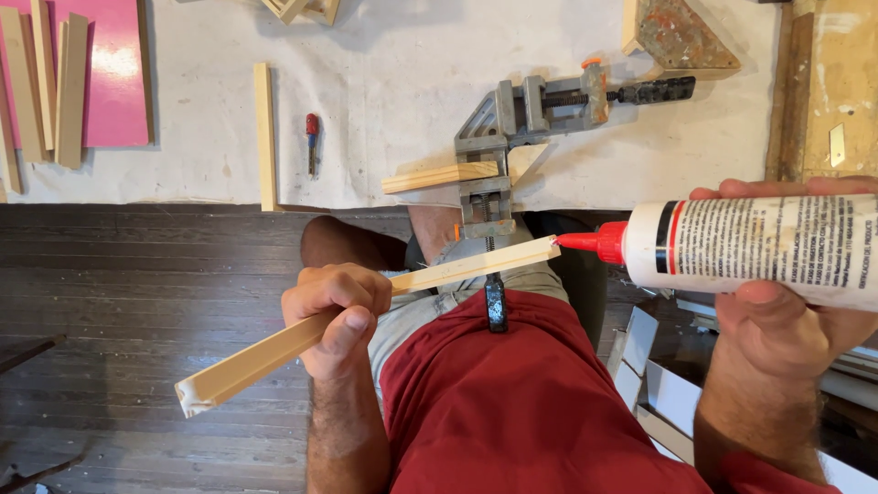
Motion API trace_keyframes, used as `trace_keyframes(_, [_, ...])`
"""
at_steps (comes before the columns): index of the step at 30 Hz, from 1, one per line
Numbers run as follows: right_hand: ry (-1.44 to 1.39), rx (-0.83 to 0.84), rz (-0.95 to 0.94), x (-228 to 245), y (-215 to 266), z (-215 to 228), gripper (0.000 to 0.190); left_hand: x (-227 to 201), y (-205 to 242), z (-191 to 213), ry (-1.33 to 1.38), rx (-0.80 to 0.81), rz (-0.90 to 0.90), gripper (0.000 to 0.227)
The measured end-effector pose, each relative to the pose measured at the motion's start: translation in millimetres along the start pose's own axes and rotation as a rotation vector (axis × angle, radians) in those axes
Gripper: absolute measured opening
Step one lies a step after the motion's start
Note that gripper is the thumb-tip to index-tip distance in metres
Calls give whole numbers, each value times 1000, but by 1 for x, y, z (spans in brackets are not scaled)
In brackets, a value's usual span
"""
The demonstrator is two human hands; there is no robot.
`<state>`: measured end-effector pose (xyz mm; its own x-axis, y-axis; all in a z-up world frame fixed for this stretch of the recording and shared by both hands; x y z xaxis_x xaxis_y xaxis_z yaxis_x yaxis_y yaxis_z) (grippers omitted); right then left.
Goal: Assembling wooden frames by applying glue to the joints and securing them with a corner clamp on a workbench.
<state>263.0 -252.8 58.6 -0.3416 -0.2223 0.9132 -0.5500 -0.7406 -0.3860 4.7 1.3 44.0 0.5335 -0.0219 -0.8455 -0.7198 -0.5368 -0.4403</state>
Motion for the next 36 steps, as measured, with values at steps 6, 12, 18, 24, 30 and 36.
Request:
trace_keyframes(6, [-41, -28, -61, 3, 9, 2, 62, 0, 1, 2, -2, 4, -15, 39])
trace_keyframes(12, [31, 28, 2, -1, 12, 9, 61, -2, 0, 0, -25, 24, 9, 40])
trace_keyframes(18, [38, -62, -12, -1, 3, -1, 59, -6, -1, -2, -58, 46, 15, 42])
trace_keyframes(24, [28, -26, 38, -8, 9, 9, 61, -4, -2, -3, -44, 49, 19, 41])
trace_keyframes(30, [-24, -14, -31, -6, 11, 12, 66, -1, -2, -1, -37, 34, -9, 40])
trace_keyframes(36, [-35, 59, -40, -11, 18, 21, 65, 0, 0, 0, -39, 36, 2, 40])
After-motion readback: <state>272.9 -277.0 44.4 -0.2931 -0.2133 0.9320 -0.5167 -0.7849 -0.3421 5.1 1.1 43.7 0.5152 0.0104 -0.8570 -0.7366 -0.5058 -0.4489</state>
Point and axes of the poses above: each hand's wrist, its own y-axis away from the middle knuckle, its own z-axis out of the back of the hand, x = y × z, the point moved 2 cm from there along -y, towards the middle knuckle, and after that the axes turned 9 degrees about x, right-handed, at the moved point
